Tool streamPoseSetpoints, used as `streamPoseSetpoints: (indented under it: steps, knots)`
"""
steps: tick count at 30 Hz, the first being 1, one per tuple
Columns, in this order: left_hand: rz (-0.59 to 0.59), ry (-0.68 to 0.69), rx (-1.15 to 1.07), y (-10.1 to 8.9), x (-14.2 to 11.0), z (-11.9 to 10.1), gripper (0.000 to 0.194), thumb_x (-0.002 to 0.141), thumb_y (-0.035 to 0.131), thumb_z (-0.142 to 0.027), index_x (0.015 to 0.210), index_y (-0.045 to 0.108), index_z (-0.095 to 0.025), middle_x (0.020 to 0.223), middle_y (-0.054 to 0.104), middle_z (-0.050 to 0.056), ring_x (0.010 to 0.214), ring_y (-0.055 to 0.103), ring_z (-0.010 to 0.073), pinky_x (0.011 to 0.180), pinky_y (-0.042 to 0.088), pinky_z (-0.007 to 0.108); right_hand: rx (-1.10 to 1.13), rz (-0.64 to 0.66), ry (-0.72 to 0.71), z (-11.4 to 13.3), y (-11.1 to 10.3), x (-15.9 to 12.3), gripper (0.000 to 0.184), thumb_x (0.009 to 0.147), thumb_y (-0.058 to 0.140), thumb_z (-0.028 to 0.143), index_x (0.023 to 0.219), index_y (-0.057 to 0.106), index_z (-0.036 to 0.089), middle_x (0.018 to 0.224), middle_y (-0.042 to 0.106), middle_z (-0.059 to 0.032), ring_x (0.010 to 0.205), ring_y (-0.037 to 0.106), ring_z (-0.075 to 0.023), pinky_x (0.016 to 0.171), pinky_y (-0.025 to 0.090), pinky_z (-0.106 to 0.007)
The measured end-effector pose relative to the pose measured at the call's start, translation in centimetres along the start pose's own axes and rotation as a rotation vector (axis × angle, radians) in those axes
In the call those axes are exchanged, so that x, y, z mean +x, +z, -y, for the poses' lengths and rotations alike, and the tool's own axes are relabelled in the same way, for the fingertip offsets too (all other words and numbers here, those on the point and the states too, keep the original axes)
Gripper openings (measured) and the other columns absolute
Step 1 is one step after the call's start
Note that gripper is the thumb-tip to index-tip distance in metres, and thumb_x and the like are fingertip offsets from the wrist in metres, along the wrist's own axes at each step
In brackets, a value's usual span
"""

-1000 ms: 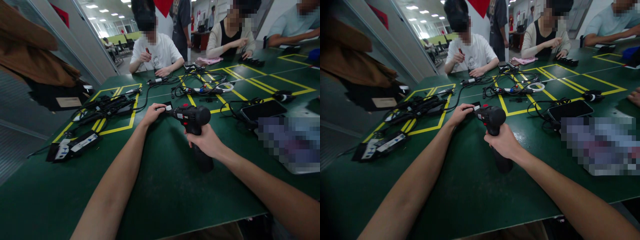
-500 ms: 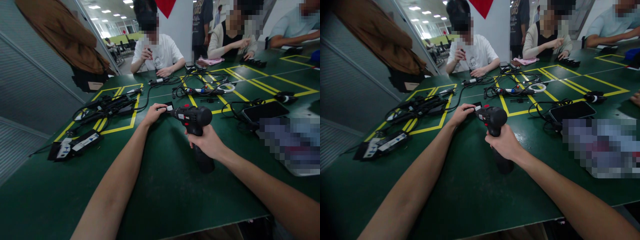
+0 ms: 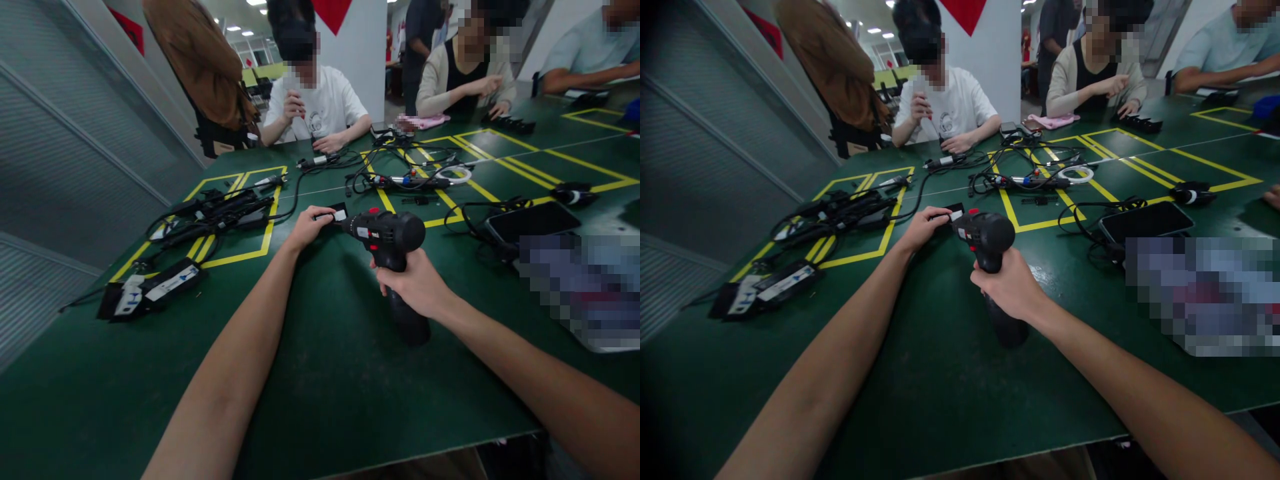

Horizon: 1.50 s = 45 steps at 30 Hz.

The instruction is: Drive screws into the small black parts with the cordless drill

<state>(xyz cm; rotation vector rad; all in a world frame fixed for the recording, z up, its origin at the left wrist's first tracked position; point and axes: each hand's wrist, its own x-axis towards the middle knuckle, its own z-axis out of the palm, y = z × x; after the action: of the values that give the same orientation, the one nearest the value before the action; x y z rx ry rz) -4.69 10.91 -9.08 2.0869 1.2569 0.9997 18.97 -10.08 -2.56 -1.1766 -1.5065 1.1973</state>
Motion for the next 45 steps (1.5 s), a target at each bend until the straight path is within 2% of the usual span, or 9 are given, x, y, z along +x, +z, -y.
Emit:
streamPoseSetpoints:
  steps: [10, 33, 45]
  knots:
    - [-0.004, -0.004, -0.001, 0.01, -0.1, -0.17, 0.033, 0.081, 0.059, -0.038, 0.106, 0.072, -0.022, 0.112, 0.066, 0.005, 0.109, 0.057, 0.0223, 0.105, 0.04, 0.038, -0.002, -0.005, 0.013, -0.02, 0.09, 0.08, 0.014, 0.073, 0.058, 0.015, 0.086, 0.061, 0.017, 0.071, 0.062, -0.0011, 0.055, 0.059, -0.0147, 0.053, 0.047, -0.029]
    - [-0.018, -0.001, -0.01, 0.21, 0.04, 0.33, 0.033, 0.08, 0.06, -0.04, 0.105, 0.072, -0.023, 0.112, 0.067, 0.005, 0.11, 0.057, 0.023, 0.105, 0.041, 0.039, -0.033, -0.011, -0.003, -0.1, 0.05, -0.01, 0.013, 0.073, 0.057, 0.015, 0.085, 0.062, 0.017, 0.065, 0.06, 0.0, 0.054, 0.059, -0.0155, 0.053, 0.046, -0.029]
    - [-0.014, -0.017, -0.005, 0.1, -0.12, -0.2, 0.033, 0.08, 0.059, -0.04, 0.105, 0.072, -0.023, 0.113, 0.066, 0.005, 0.11, 0.057, 0.0228, 0.105, 0.041, 0.039, -0.019, -0.006, 0.005, -0.15, 0.01, -0.07, 0.013, 0.074, 0.058, 0.016, 0.086, 0.063, 0.017, 0.07, 0.062, -0.0014, 0.057, 0.06, -0.0153, 0.054, 0.047, -0.029]
